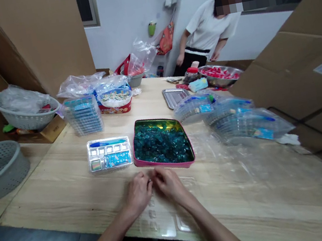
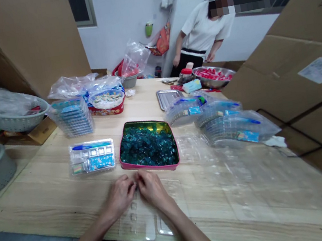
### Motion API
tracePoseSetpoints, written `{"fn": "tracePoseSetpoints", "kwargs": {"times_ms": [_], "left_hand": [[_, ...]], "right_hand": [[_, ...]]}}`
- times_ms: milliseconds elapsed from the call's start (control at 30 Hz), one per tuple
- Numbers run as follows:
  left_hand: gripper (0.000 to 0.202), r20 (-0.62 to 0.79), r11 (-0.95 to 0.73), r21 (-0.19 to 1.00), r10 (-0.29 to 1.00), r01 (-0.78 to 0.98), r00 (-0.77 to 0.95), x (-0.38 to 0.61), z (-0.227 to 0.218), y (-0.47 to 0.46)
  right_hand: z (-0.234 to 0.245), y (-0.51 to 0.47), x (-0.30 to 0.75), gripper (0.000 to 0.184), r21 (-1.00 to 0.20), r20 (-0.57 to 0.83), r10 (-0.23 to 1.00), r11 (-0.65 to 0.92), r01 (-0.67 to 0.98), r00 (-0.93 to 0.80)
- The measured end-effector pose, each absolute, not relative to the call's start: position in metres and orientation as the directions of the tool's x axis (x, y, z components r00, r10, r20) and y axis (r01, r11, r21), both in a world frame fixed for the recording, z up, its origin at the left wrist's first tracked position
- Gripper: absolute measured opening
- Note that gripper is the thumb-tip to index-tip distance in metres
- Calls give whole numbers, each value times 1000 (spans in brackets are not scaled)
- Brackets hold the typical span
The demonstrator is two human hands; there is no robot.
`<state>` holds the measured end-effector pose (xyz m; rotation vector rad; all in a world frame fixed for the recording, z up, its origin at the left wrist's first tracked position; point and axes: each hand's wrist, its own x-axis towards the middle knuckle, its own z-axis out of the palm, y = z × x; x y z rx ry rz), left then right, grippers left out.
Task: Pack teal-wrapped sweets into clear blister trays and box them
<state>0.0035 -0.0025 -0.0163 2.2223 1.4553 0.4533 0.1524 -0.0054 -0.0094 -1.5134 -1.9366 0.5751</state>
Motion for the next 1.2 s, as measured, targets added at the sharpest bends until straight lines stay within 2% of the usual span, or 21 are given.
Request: {"fn": "tracePoseSetpoints", "kwargs": {"times_ms": [67, 133, 267, 367, 467, 567, 633, 700, 767, 867, 1067, 1133, 1200], "left_hand": [[24, 34, -354, 527, 917, 772, 397, 4, -18, -3], [26, 59, -364, 546, 915, 755, 399, 3, -19, -3], [22, 116, -364, 622, 919, 693, 378, 0, -19, -3], [19, 160, -348, 690, 929, 635, 334, -4, -17, -3], [18, 183, -317, 751, 943, 579, 279, -6, -14, -3], [17, 179, -285, 820, 951, 496, 250, -6, -13, -2], [16, 157, -241, 877, 961, 415, 226, -3, -10, -2], [14, 126, -186, 928, 972, 321, 198, 0, -6, -4], [11, 120, -157, 960, 979, 232, 166, 3, 0, -8], [8, 115, -132, 981, 985, 141, 126, 8, 5, -16], [12, -185, 189, 981, 979, -47, 83, 7, -1, -27], [15, -237, 252, 958, 965, -141, 112, 3, -1, -26], [17, -276, 310, 926, 945, -214, 173, -1, 1, -24]], "right_hand": [[4, 6, 165, 17, -600, 252, 959, 261, 756, -130], [16, 23, 178, 18, -466, 250, 965, 192, 864, -79], [28, 53, 188, 15, -148, 44, 999, 24, 989, -17], [23, 62, 185, 20, -99, -17, 1000, 21, 995, -23], [14, 63, 188, 23, -214, 18, 1000, -12, 977, 16], [6, 58, 197, 20, -422, 83, 994, -25, 906, 65], [4, 50, 202, 13, -624, 130, 988, 13, 781, 87], [5, 38, 202, 11, -814, 134, 988, 63, 577, 82], [7, 21, 194, 13, -916, 103, 994, 80, 394, 37], [11, -9, 175, 13, -943, 89, 996, 88, 320, -12], [11, -44, 151, 11, -888, 231, 973, 223, 402, -29], [9, -45, 150, 11, -927, 182, 983, 183, 327, -36], [5, -43, 150, 13, -987, 72, 997, 76, 139, -29]]}}
